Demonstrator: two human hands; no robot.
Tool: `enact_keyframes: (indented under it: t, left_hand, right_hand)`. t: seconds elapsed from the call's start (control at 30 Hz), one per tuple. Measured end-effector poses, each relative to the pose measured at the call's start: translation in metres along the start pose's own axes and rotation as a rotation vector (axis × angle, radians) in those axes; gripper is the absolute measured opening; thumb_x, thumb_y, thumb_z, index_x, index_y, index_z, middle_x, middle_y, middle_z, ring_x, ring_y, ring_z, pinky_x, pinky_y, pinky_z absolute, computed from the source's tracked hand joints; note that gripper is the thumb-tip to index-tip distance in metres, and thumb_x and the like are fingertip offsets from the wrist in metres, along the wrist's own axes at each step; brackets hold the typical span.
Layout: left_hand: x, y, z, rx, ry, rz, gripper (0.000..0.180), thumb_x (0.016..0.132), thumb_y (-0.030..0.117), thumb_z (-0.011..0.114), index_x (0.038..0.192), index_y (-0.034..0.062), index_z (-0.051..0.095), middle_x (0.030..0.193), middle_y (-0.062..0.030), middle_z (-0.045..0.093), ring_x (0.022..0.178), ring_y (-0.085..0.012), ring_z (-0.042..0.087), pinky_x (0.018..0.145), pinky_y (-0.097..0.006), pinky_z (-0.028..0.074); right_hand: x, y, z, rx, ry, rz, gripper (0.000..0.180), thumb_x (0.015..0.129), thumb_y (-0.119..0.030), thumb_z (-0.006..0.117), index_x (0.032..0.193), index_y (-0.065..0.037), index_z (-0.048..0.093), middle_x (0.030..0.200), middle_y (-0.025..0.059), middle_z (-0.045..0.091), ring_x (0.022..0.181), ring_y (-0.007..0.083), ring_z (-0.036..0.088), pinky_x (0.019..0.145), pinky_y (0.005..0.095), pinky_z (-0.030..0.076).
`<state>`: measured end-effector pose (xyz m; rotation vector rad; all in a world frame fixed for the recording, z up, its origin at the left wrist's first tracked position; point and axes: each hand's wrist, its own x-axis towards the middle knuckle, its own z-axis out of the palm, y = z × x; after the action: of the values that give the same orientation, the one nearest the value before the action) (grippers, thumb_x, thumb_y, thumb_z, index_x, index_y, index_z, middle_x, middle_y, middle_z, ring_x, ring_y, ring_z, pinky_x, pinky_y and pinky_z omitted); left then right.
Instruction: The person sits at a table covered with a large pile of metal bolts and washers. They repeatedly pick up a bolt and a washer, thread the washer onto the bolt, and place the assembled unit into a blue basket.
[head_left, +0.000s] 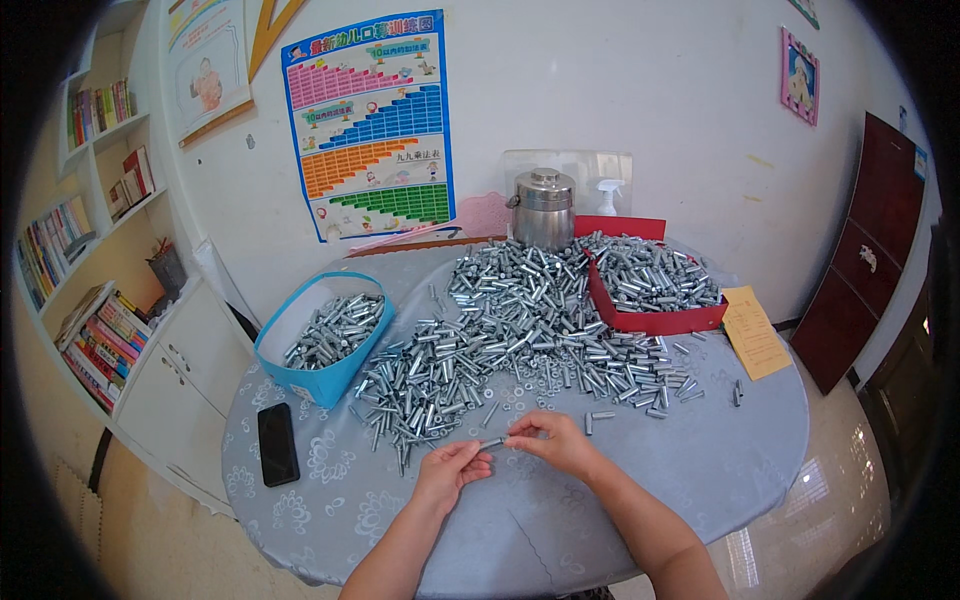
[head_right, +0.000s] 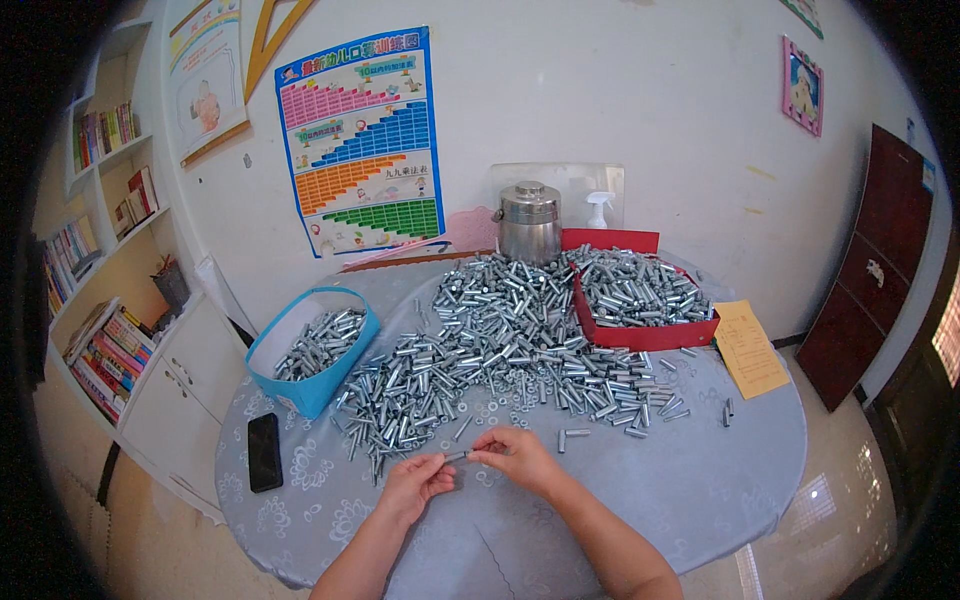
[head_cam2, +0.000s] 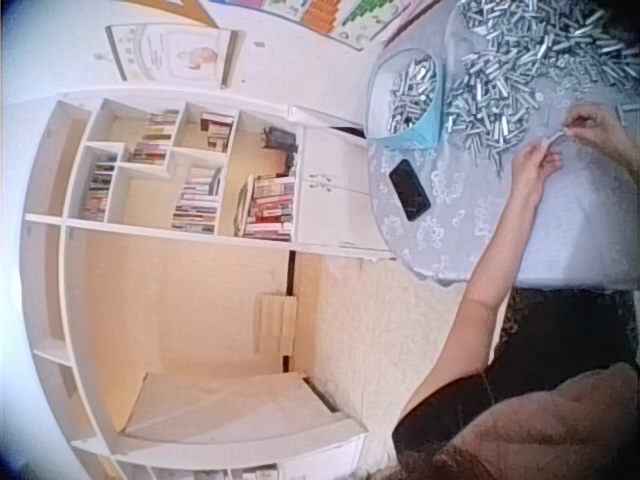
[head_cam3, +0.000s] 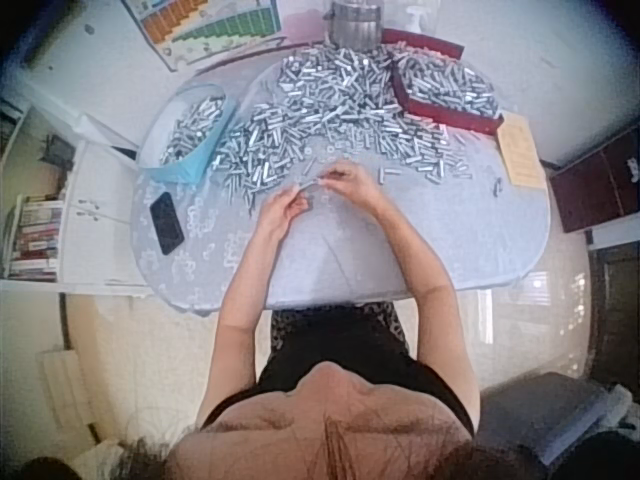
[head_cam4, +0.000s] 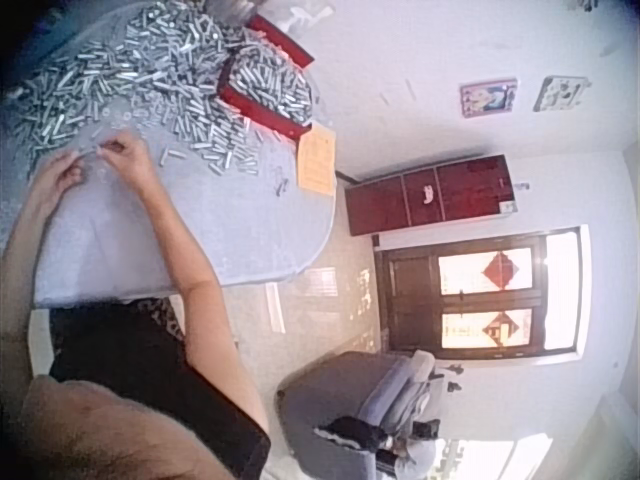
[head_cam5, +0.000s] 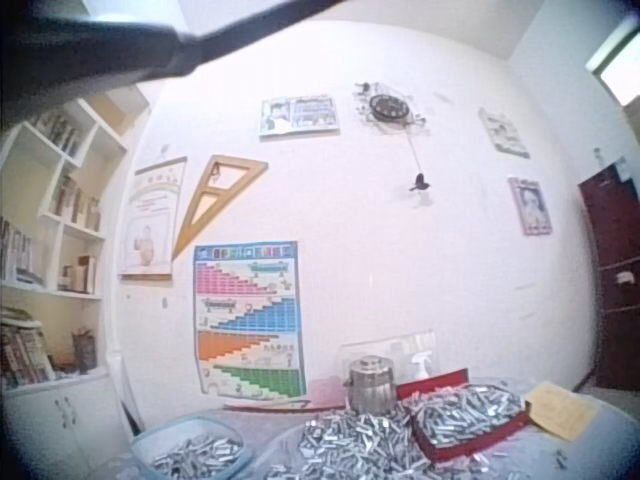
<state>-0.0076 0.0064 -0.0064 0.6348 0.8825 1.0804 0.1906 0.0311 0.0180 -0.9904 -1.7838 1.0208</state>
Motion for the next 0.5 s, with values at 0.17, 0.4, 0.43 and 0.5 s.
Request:
enact_keyframes:
  t: [0.17,0.4,0.43,0.5]
  left_hand:
    - [-0.003,-0.003,0.004,0.038,-0.024,0.062,0.018,0.083,0.012,0.056,0.092,-0.0036,0.057,0.079,-0.0139,0.061,0.063,-0.0161,0.060,0.059,-0.027,0.053]
    - [0.002,-0.003,-0.001,-0.007,0.040,0.074,0.019,0.083,0.011,0.055,0.093,-0.0045,0.057,0.078,-0.0140,0.061,0.063,-0.0162,0.060,0.059,-0.027,0.054]
    - [0.001,-0.002,0.001,0.008,0.039,0.076,0.019,0.083,0.011,0.055,0.093,-0.0046,0.057,0.078,-0.0139,0.061,0.064,-0.0163,0.060,0.059,-0.027,0.054]
    - [-0.002,0.000,0.007,0.039,0.021,0.088,0.019,0.083,0.011,0.055,0.094,-0.0042,0.057,0.078,-0.0136,0.061,0.063,-0.0162,0.060,0.059,-0.027,0.053]
  right_hand:
    - [0.001,0.008,0.001,-0.125,-0.053,0.243,0.018,0.081,-0.020,0.060,0.083,-0.002,0.061,0.071,0.0043,0.058,0.062,0.0093,0.051,0.058,0.0239,0.043]
    - [-0.002,-0.005,0.008,0.165,-0.026,0.135,0.034,0.087,-0.031,0.049,0.081,0.001,0.058,0.065,0.0061,0.057,0.061,0.0094,0.051,0.060,0.0221,0.043]
    - [-0.001,-0.005,0.005,0.111,-0.068,0.182,0.034,0.087,-0.030,0.049,0.081,0.001,0.058,0.066,0.0061,0.057,0.062,0.0096,0.052,0.060,0.0220,0.043]
    - [0.000,-0.002,0.000,0.001,-0.150,0.275,0.033,0.088,-0.030,0.048,0.083,0.001,0.058,0.069,0.0060,0.058,0.063,0.0100,0.052,0.060,0.0218,0.043]
